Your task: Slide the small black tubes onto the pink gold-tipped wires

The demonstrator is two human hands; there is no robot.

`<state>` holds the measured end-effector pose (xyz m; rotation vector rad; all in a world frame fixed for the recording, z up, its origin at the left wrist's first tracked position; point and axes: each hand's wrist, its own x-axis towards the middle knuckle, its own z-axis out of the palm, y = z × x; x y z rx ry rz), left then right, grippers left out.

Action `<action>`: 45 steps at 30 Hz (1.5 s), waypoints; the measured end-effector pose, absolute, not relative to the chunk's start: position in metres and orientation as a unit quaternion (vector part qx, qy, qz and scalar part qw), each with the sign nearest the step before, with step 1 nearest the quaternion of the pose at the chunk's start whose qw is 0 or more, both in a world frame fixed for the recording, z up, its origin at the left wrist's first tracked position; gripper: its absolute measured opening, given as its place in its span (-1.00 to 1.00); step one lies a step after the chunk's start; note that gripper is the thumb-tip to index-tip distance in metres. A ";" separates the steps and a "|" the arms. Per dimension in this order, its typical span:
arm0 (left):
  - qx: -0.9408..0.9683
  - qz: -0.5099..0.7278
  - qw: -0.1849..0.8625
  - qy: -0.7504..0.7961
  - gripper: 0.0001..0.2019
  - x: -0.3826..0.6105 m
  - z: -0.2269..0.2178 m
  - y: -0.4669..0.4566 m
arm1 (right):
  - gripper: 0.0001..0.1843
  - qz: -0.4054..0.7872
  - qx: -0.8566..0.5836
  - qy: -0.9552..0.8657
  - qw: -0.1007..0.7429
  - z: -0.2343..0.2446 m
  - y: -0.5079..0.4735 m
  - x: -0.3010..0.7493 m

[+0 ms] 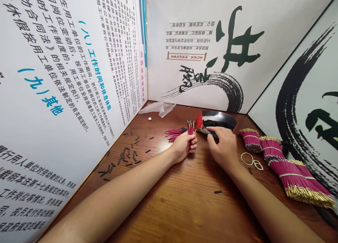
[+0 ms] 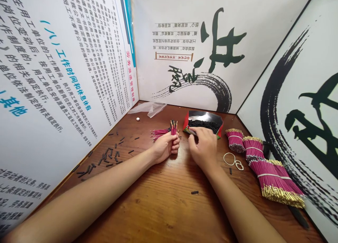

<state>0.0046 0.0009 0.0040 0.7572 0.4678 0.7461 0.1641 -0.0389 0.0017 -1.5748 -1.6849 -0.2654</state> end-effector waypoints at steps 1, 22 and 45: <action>0.360 0.348 0.837 0.220 -0.84 0.004 0.003 0.001 | -0.68 -0.133 -0.658 -0.638 0.377 0.001 -0.037 0.170; 0.390 0.331 0.826 0.237 -0.90 0.003 0.003 0.002 | -0.57 -0.140 -0.719 -0.643 0.226 -0.016 -0.029 0.185; 0.413 0.318 0.817 0.248 -0.87 0.005 0.004 0.001 | -0.59 -0.115 -0.715 -0.651 0.228 -0.018 -0.029 0.186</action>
